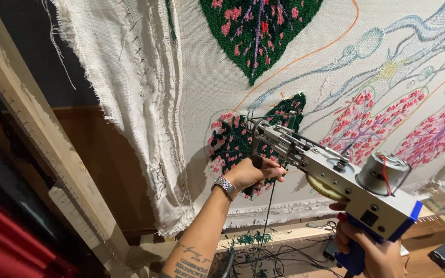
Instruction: Tufting a patterned rug on a vertical frame using a tufting gun.
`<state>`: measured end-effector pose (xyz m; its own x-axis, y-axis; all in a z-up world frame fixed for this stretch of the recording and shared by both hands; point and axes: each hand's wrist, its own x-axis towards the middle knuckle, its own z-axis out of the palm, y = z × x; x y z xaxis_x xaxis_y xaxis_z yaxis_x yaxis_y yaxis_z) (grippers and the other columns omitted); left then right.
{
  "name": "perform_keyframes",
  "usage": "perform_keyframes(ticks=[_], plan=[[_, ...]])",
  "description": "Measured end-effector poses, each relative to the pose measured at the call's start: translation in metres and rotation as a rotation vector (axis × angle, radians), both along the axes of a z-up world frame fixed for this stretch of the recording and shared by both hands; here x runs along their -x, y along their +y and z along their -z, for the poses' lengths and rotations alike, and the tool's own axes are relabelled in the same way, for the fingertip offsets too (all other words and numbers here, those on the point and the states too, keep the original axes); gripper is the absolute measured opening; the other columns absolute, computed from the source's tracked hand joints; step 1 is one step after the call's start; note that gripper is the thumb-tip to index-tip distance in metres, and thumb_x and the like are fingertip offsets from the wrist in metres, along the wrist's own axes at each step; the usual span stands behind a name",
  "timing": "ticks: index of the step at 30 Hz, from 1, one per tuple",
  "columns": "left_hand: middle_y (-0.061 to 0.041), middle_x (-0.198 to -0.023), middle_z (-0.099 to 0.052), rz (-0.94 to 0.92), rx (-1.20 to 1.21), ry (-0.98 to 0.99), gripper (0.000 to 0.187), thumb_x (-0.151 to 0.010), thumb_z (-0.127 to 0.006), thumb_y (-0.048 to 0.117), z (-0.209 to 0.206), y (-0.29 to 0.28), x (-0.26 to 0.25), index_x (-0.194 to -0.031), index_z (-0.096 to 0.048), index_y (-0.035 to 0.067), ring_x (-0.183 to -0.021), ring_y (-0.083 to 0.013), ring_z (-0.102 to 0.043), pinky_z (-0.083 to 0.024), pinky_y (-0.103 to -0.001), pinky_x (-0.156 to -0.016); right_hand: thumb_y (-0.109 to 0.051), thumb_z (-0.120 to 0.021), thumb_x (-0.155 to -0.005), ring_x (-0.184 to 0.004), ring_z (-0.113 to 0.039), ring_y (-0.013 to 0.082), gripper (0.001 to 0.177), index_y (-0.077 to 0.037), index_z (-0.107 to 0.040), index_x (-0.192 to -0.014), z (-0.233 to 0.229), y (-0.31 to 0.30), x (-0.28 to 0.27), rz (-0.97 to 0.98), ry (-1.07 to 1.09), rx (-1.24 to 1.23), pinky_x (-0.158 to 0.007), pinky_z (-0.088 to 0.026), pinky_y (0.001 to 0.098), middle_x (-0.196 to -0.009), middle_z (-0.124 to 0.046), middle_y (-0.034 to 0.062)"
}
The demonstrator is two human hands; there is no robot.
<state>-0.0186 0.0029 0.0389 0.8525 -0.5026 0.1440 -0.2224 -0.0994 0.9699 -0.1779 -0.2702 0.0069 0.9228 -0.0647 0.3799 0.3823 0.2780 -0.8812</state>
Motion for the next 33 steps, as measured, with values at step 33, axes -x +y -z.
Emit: perform_keyframes(ticks=[33], plan=[[-0.007, -0.106, -0.081, -0.096, -0.004, 0.079, 0.036, -0.085, -0.082, 0.026, 0.003, 0.008, -0.010, -0.113, -0.079, 0.005, -0.085, -0.0099, -0.071, -0.046, -0.027, -0.056, -0.002, -0.064, -0.087, -0.056, -0.045, 0.0154, 0.034, 0.011, -0.062, -0.119, -0.002, 0.016, -0.019, -0.033, 0.174, -0.032, -0.047, -0.038, 0.0332, -0.068, -0.047, 0.0060]])
